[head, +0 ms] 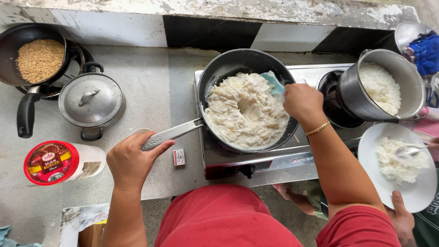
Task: The person stirs a white mixture in a pan on a stove using a spatula.
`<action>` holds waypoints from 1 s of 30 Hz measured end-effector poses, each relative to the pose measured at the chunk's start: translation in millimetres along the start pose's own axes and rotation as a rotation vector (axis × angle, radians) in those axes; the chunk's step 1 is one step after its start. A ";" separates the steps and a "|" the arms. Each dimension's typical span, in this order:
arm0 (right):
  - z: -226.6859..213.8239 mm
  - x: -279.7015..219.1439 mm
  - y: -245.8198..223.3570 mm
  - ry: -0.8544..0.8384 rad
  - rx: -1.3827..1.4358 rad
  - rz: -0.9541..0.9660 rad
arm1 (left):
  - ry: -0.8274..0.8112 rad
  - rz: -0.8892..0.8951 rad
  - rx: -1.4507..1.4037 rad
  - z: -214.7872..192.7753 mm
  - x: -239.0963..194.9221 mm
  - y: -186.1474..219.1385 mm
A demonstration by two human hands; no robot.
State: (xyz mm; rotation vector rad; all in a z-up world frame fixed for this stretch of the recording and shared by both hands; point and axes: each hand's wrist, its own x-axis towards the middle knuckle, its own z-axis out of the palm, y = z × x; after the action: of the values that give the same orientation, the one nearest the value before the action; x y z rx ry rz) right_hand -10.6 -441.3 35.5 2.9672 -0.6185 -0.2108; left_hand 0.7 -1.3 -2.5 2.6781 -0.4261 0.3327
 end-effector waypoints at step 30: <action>-57.2 -142.1 17.7 0.345 0.336 -0.274 | -0.002 -0.018 -0.048 -4.7 -1.7 1.6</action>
State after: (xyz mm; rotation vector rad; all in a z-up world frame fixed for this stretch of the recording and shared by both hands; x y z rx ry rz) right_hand -137.6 -395.9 110.4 3.2817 -0.2210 0.4197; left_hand -2.2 -0.3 1.7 2.6338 -0.4053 0.3112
